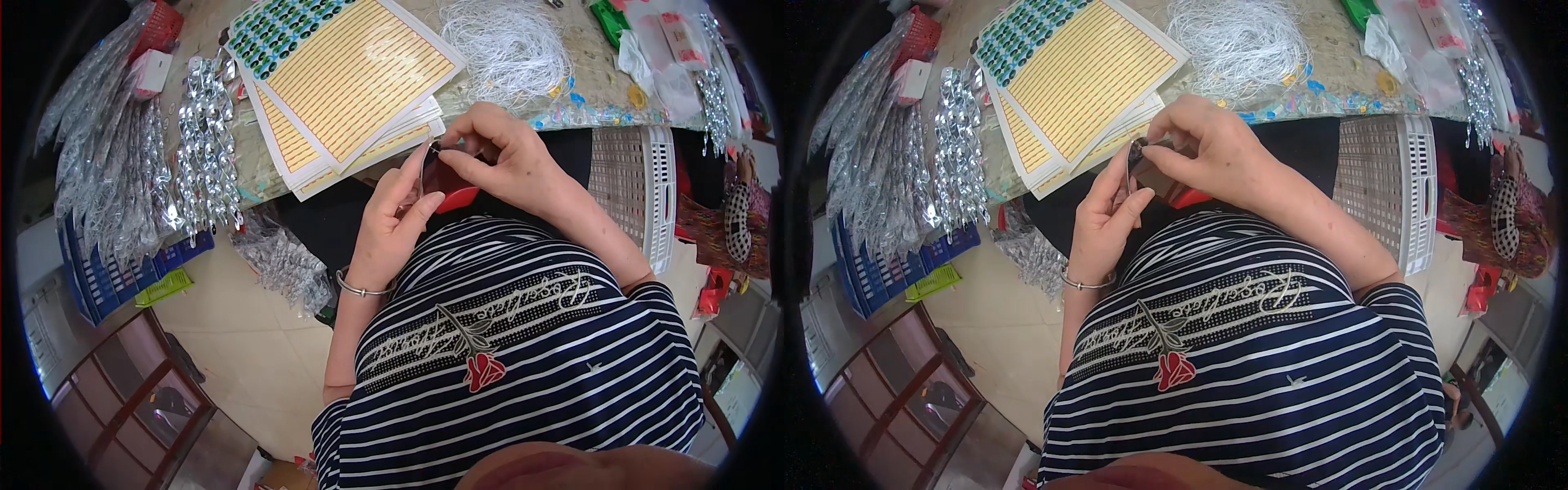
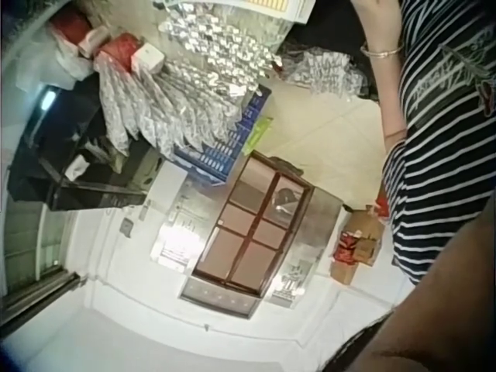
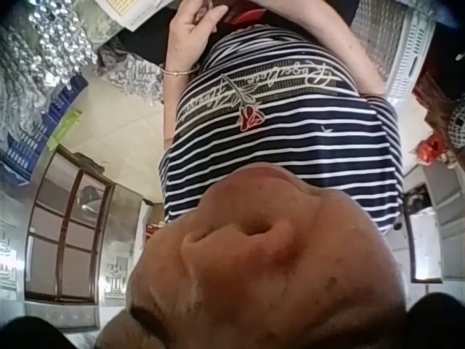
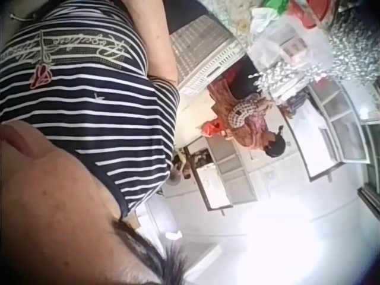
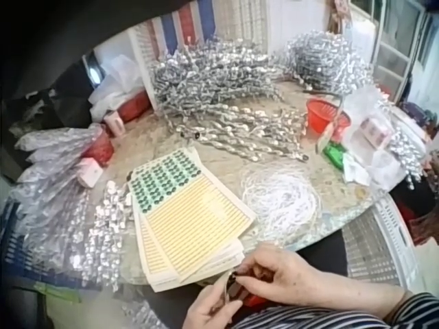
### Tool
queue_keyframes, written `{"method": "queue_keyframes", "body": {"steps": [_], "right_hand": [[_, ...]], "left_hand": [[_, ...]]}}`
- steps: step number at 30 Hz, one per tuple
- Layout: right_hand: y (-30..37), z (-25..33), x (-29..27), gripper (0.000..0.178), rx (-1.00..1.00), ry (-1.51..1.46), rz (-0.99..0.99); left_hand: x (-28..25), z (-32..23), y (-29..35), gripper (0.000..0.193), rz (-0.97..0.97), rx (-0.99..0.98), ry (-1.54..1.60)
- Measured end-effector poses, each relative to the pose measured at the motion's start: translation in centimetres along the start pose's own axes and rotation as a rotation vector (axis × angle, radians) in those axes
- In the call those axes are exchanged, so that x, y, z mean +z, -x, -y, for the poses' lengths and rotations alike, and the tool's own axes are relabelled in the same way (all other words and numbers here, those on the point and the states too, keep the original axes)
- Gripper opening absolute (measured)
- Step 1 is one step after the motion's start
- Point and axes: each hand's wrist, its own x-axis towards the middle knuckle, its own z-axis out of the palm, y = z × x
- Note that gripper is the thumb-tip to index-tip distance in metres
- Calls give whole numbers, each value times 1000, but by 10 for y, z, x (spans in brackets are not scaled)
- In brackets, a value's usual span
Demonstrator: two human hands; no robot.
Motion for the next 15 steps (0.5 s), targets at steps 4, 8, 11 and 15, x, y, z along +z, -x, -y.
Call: {"method": "queue_keyframes", "body": {"steps": [4,8,11,15], "right_hand": [[-2,7,0,8,2,-1,-37],[-8,-9,3,9,-62,-89,15],[-7,-6,3,10,91,-357,69],[-8,8,-1,12,369,-713,136]], "left_hand": [[0,2,0,55,-5,112,-139],[-1,4,2,54,15,156,-189],[-5,5,7,53,8,141,-187],[-12,7,11,52,97,65,-203]]}}
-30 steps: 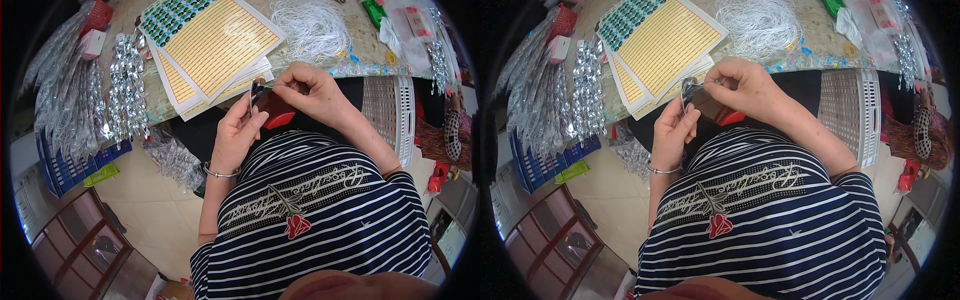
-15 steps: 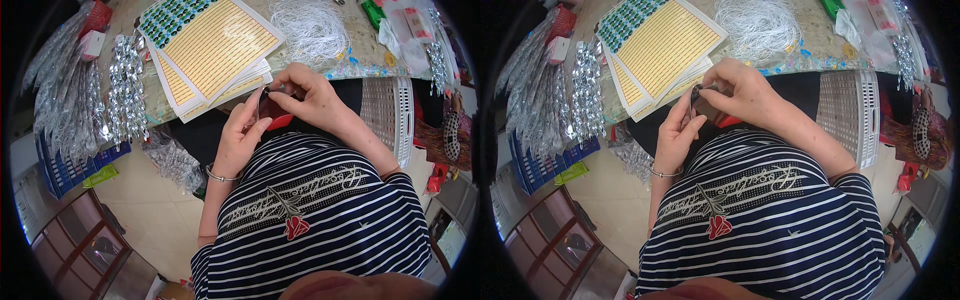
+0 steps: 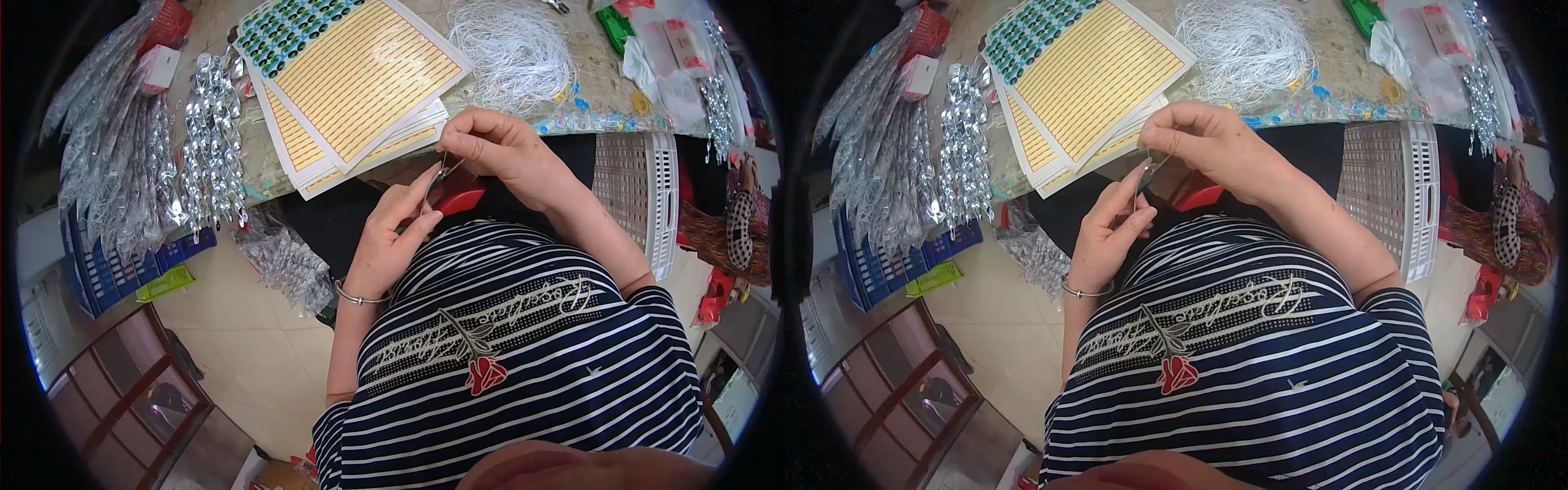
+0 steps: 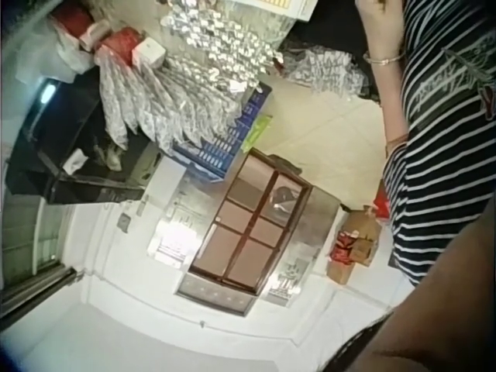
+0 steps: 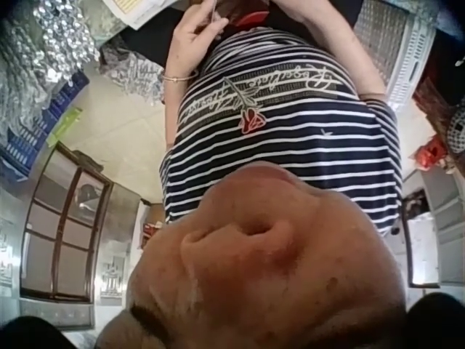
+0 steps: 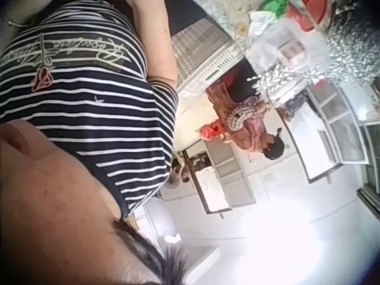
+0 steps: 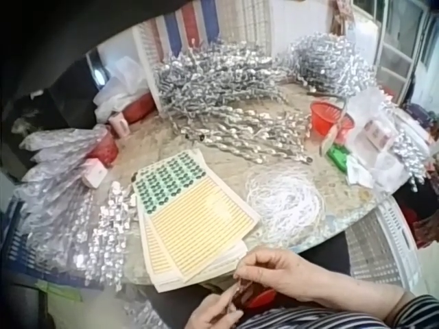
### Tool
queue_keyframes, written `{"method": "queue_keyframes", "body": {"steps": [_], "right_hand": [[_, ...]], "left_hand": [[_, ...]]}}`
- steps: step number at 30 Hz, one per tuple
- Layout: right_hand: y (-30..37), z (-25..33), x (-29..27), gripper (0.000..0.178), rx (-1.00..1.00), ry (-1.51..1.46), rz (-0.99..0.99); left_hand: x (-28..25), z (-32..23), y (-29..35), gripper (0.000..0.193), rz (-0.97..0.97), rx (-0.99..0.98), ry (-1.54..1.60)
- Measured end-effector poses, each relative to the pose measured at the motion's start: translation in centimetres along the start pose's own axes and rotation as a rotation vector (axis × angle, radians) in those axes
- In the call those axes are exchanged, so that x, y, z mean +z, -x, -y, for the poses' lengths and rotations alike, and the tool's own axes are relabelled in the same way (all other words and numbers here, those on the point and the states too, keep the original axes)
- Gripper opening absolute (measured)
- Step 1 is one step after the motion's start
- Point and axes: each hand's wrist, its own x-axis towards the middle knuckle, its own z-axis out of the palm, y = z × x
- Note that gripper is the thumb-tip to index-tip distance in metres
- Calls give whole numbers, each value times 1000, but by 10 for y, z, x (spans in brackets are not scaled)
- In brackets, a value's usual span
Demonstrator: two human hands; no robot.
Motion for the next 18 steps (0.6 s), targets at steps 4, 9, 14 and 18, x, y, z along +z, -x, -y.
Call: {"method": "queue_keyframes", "body": {"steps": [4,9,14,18], "right_hand": [[1,0,6,13,37,11,12],[-3,-7,3,13,-36,126,48],[-5,-11,3,13,-74,139,40],[-4,-20,-2,12,-111,298,66]], "left_hand": [[1,5,-7,43,31,120,95],[12,-14,-23,23,-143,-49,379],[11,-17,-26,16,-235,-109,338],[6,-13,-15,17,-241,-142,331]]}}
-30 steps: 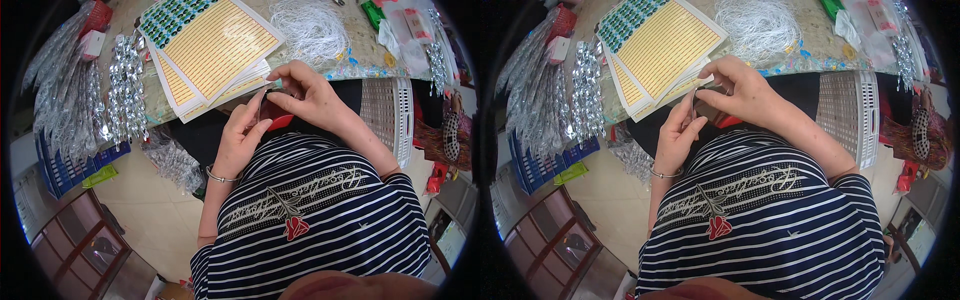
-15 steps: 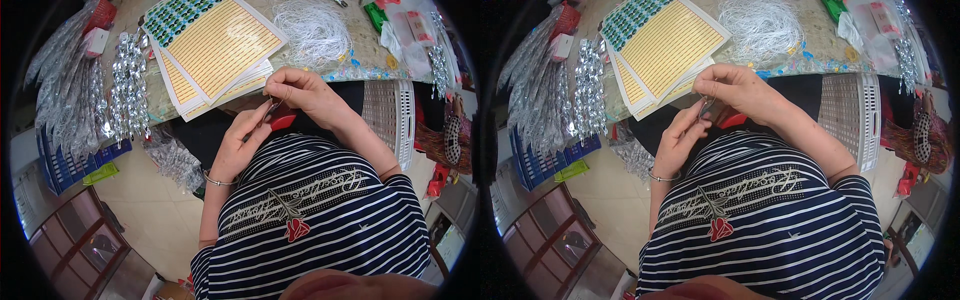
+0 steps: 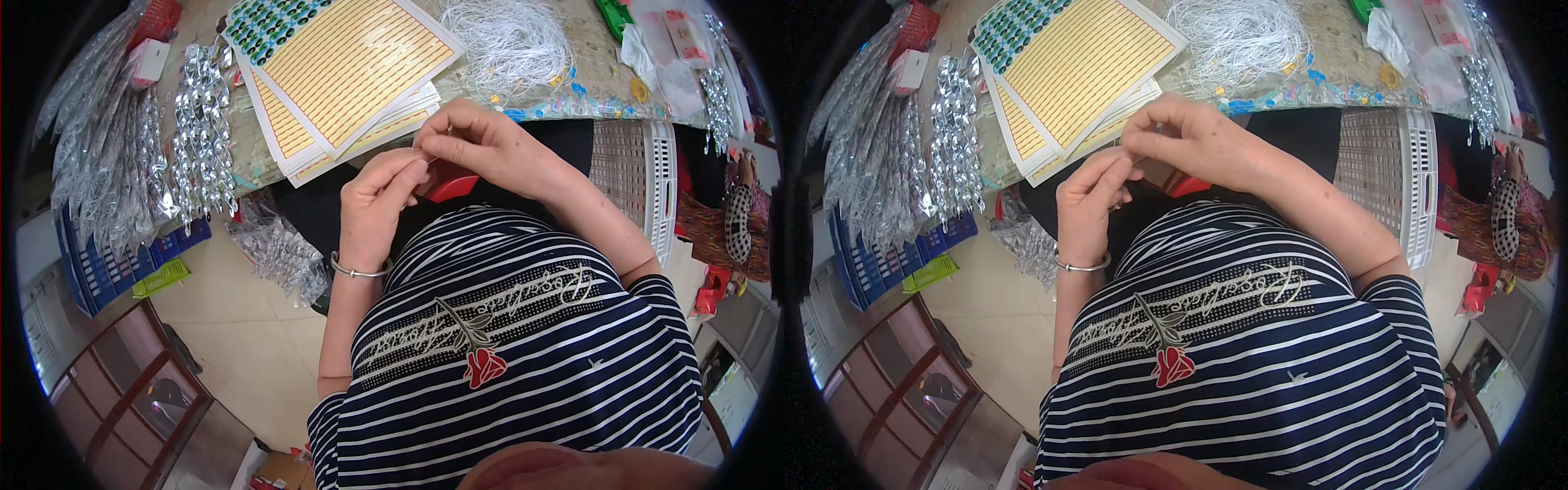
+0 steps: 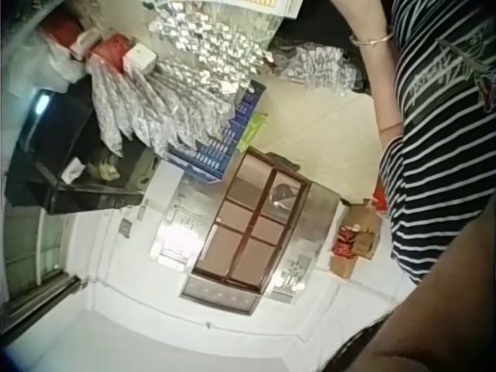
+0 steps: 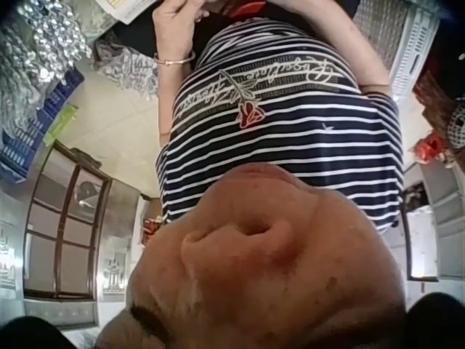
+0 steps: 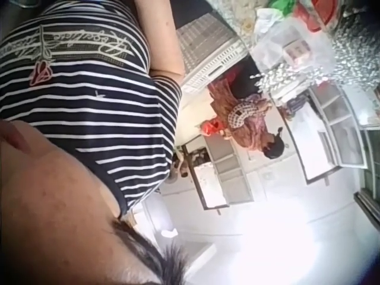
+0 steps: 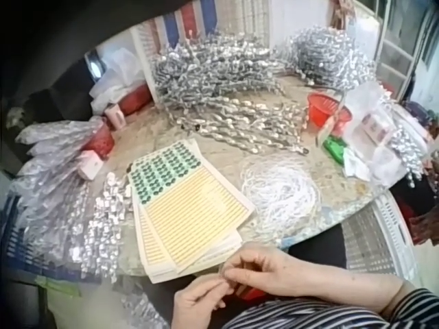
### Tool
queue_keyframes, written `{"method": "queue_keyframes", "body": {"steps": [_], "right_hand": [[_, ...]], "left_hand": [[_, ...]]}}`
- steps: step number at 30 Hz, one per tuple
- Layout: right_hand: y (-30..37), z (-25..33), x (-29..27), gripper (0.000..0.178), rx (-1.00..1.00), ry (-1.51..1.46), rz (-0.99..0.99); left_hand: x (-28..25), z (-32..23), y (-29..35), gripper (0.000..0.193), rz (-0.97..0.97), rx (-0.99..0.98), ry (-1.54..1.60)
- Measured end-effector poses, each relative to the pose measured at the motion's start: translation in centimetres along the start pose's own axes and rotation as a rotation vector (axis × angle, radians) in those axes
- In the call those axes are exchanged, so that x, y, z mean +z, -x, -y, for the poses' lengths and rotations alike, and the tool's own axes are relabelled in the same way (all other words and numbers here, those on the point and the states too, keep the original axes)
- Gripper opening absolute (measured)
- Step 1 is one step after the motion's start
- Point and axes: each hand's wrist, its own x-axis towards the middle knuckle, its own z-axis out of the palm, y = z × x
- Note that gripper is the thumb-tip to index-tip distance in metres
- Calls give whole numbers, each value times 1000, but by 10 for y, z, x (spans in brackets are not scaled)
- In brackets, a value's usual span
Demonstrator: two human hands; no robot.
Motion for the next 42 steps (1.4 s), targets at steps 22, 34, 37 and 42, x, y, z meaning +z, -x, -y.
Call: {"method": "queue_keyframes", "body": {"steps": [22,34,37,42], "right_hand": [[38,29,-31,9,-175,460,-85],[8,13,-9,5,-246,331,-77],[9,11,-12,8,-134,107,-100],[9,18,-9,9,-34,-90,-120]], "left_hand": [[-9,7,7,19,-21,201,-153],[3,-4,7,20,72,-24,161],[4,-3,7,21,65,-53,189],[5,0,7,22,92,-75,213]]}}
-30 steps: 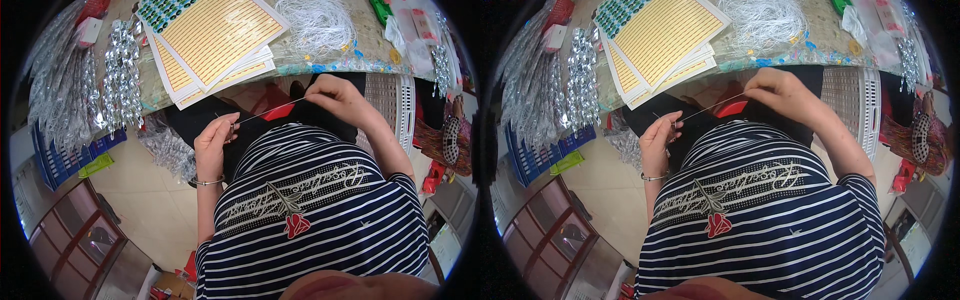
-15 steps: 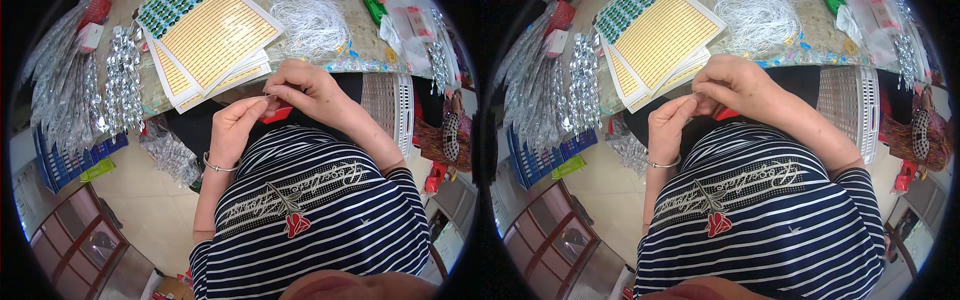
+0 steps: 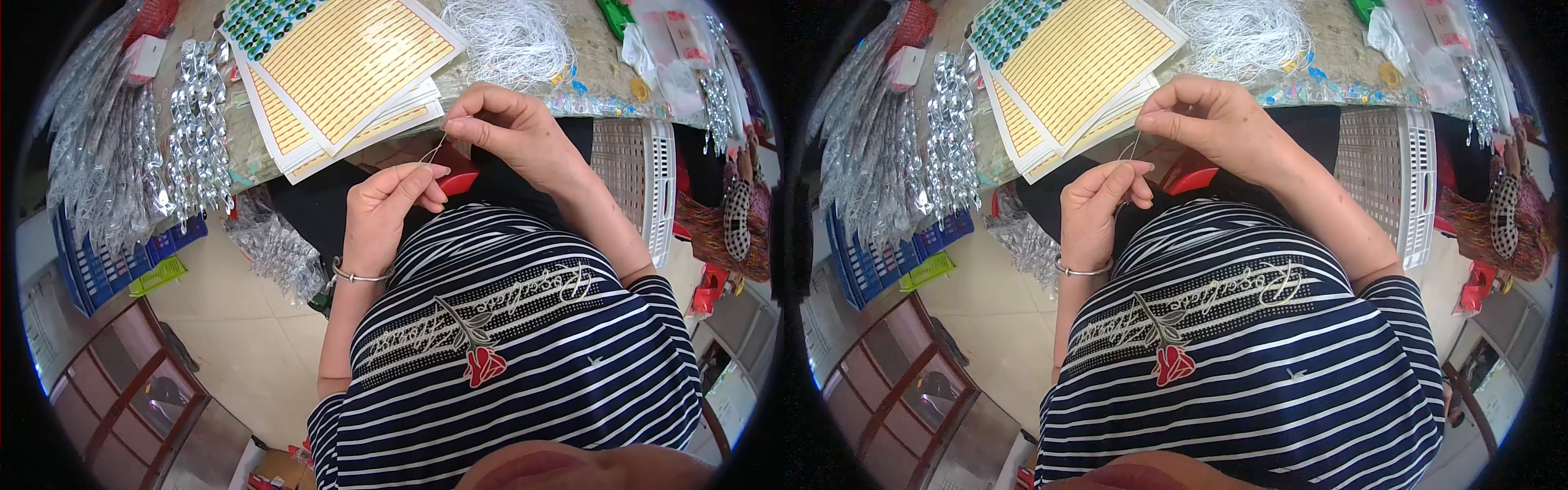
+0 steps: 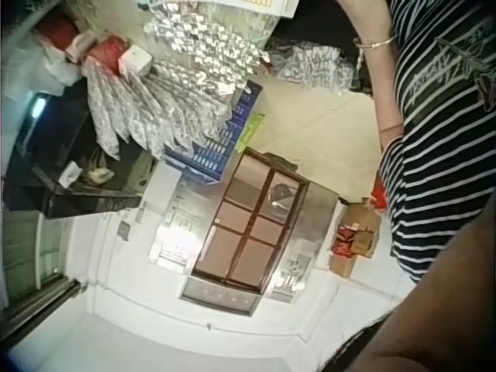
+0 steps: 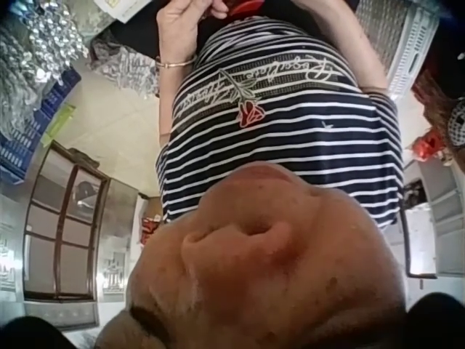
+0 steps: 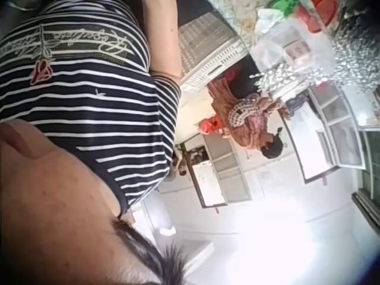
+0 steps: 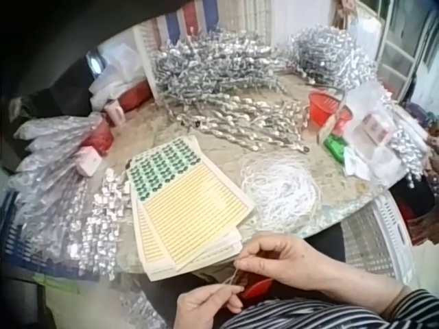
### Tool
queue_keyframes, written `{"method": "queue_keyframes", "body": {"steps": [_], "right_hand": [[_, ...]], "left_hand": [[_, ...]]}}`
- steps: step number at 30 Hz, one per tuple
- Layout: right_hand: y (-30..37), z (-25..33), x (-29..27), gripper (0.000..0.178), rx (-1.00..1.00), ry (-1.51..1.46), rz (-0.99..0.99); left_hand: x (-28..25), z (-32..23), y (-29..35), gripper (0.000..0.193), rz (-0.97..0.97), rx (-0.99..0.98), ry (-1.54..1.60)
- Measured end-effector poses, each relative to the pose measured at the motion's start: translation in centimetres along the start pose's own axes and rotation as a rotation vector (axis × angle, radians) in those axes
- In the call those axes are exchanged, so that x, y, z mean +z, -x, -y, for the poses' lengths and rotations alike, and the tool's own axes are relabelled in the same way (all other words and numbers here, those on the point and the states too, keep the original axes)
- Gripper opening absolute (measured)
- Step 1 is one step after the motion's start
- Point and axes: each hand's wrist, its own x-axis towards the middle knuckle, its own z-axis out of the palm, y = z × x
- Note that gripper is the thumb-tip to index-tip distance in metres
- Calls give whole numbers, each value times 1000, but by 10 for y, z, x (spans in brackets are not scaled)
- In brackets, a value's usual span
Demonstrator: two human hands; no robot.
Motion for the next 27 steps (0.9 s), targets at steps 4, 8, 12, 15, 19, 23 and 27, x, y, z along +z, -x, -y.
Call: {"method": "queue_keyframes", "body": {"steps": [4,8,12,15,19,23,27], "right_hand": [[-1,1,1,13,26,-56,-2],[-3,0,1,16,16,-53,-8],[-4,2,3,17,24,-64,-24],[-3,2,1,17,24,-64,-13],[0,1,0,16,-52,30,12],[-1,0,3,15,48,-231,22],[0,-1,1,15,125,-338,68]], "left_hand": [[0,1,1,22,15,-8,11],[1,2,1,23,19,-21,36],[1,3,0,23,30,-19,56],[1,2,0,25,18,-38,100],[2,1,2,26,6,-25,74],[0,4,1,24,25,-29,67],[4,2,2,24,-10,-52,57]]}}
